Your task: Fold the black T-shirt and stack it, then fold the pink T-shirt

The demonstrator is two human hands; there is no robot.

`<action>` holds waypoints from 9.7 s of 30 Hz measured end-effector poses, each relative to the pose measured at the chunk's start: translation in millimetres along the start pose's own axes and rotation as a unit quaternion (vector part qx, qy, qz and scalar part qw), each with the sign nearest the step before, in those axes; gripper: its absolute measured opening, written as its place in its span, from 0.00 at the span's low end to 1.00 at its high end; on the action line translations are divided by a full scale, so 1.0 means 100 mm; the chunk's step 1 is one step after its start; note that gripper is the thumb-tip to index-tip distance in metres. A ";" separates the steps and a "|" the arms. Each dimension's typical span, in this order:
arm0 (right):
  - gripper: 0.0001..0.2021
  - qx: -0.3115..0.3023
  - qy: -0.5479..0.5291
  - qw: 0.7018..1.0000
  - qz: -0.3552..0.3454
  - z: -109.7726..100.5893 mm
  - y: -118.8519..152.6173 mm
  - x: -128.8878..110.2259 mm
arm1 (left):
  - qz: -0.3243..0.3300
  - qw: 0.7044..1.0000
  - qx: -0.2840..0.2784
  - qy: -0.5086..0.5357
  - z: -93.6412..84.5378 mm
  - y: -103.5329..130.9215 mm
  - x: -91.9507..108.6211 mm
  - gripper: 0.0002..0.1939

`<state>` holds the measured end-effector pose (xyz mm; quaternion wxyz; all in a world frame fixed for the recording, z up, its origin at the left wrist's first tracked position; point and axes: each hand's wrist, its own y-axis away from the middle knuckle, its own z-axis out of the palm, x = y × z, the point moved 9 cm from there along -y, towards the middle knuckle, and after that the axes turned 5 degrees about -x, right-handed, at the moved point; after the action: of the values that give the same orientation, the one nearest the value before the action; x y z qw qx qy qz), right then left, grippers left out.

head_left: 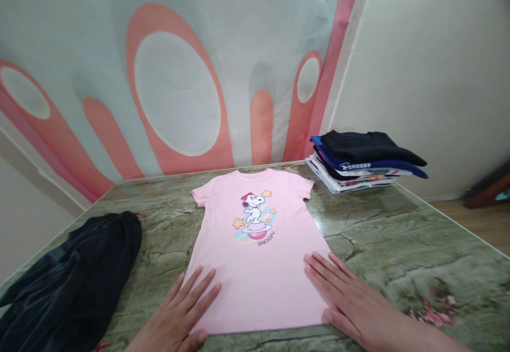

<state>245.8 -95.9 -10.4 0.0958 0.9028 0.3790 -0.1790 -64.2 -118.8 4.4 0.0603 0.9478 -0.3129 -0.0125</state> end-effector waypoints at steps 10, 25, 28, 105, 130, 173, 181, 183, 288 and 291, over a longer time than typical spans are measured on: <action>0.16 0.104 -0.020 0.994 0.016 -0.62 -0.60 0.44 | -0.198 0.979 0.031 0.021 -0.15 -0.50 -1.01 0.26; 0.30 0.004 0.040 0.999 0.014 -0.26 -1.46 0.72 | -0.078 0.997 0.005 0.012 -0.02 -1.41 -1.04 0.27; 0.20 0.023 -0.017 1.000 -0.005 -0.46 -1.36 0.72 | -0.158 0.986 0.054 -0.018 -0.22 -1.25 -1.22 0.27; 0.27 0.089 0.130 0.986 0.051 -0.24 -1.27 0.80 | -0.042 0.967 -0.184 0.171 -0.07 -0.59 0.36 0.31; 0.11 0.253 0.030 0.940 0.228 -0.82 -3.29 1.91 | -0.201 0.961 0.177 0.074 -0.27 -2.53 -1.35 0.11; 0.24 0.194 0.066 0.977 0.056 -0.58 -2.64 1.37 | -0.256 0.954 0.155 -0.028 -0.31 -2.53 -1.69 0.27; 0.27 0.086 0.067 0.994 0.007 -0.41 -2.72 1.26 | -0.088 0.994 0.044 0.046 0.00 -2.83 -1.18 0.27; 0.28 0.092 0.074 0.992 0.045 -0.43 -2.72 1.35 | -0.135 0.989 0.049 0.039 0.05 -2.82 -1.38 0.28; 0.30 0.052 0.080 0.995 0.026 -0.20 -1.61 0.76 | -0.017 0.999 0.024 0.016 0.02 -1.85 -0.63 0.29; 0.29 0.065 0.089 0.992 0.055 -0.25 -1.61 0.94 | -0.045 0.999 0.027 0.012 0.04 -1.84 -0.83 0.29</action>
<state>197.1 84.4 -30.4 0.0126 0.9390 0.3232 -0.1165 -22.1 76.6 -23.2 0.0379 0.9622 -0.2698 0.0049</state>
